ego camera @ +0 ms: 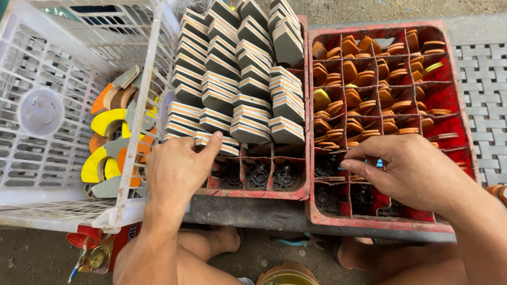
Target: The person assembles small curved plastic pieces onto rectangular layered blocks by hand. They pick up a block, attach a colored curved piece, and place the assembled unit into a compartmentalized tray. The process repeats with different colored pieces.
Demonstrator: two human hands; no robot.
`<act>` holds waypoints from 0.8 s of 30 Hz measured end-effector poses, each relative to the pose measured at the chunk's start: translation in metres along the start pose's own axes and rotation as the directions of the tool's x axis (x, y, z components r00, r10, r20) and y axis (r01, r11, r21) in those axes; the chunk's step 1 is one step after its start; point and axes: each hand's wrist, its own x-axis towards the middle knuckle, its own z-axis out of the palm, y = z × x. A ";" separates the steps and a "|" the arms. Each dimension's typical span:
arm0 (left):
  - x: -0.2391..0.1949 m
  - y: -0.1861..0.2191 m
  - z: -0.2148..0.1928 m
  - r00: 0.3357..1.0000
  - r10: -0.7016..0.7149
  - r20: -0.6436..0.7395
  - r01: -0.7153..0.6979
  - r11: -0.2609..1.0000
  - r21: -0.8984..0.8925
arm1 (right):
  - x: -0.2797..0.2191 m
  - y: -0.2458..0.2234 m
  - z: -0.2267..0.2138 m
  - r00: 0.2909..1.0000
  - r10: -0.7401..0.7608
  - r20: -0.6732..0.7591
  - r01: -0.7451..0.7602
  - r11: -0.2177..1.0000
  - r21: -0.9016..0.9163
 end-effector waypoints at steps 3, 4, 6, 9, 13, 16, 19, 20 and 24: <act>0.003 0.005 -0.021 0.999 -0.033 -0.025 0.031 0.998 -0.052 | -0.005 0.004 -0.005 0.998 0.059 0.012 -0.060 0.993 0.100; 0.001 0.005 -0.030 0.989 -0.142 0.035 0.146 0.978 -0.149 | -0.008 0.007 -0.008 0.998 0.056 0.019 -0.057 0.995 0.083; -0.004 0.012 -0.043 0.983 -0.178 0.034 0.181 0.964 -0.195 | -0.011 0.011 -0.011 0.998 0.059 0.029 -0.061 0.997 0.054; -0.026 0.029 -0.050 0.990 0.011 -0.140 -0.019 0.998 -0.054 | -0.011 0.012 -0.011 0.979 -0.174 -0.106 0.185 0.977 0.103; -0.056 0.048 -0.053 0.910 0.331 -0.248 -0.374 0.916 -0.148 | -0.015 0.001 -0.002 0.859 -0.458 -0.229 0.509 0.813 0.283; -0.051 0.058 -0.049 0.819 0.539 -0.198 -0.560 0.673 -0.483 | -0.027 -0.013 0.008 0.749 -0.629 -0.209 0.639 0.603 0.478; -0.048 0.067 -0.032 0.840 0.538 -0.070 -0.382 0.495 -0.781 | -0.032 -0.023 0.016 0.818 -0.575 -0.013 0.451 0.627 0.636; -0.050 0.069 -0.027 0.858 0.514 -0.015 -0.282 0.447 -0.849 | -0.033 -0.023 0.017 0.853 -0.522 0.020 0.377 0.641 0.669; -0.059 0.077 -0.016 0.782 0.617 -0.085 -0.345 0.316 -0.884 | -0.029 -0.011 0.018 0.953 -0.277 -0.126 0.210 0.300 0.931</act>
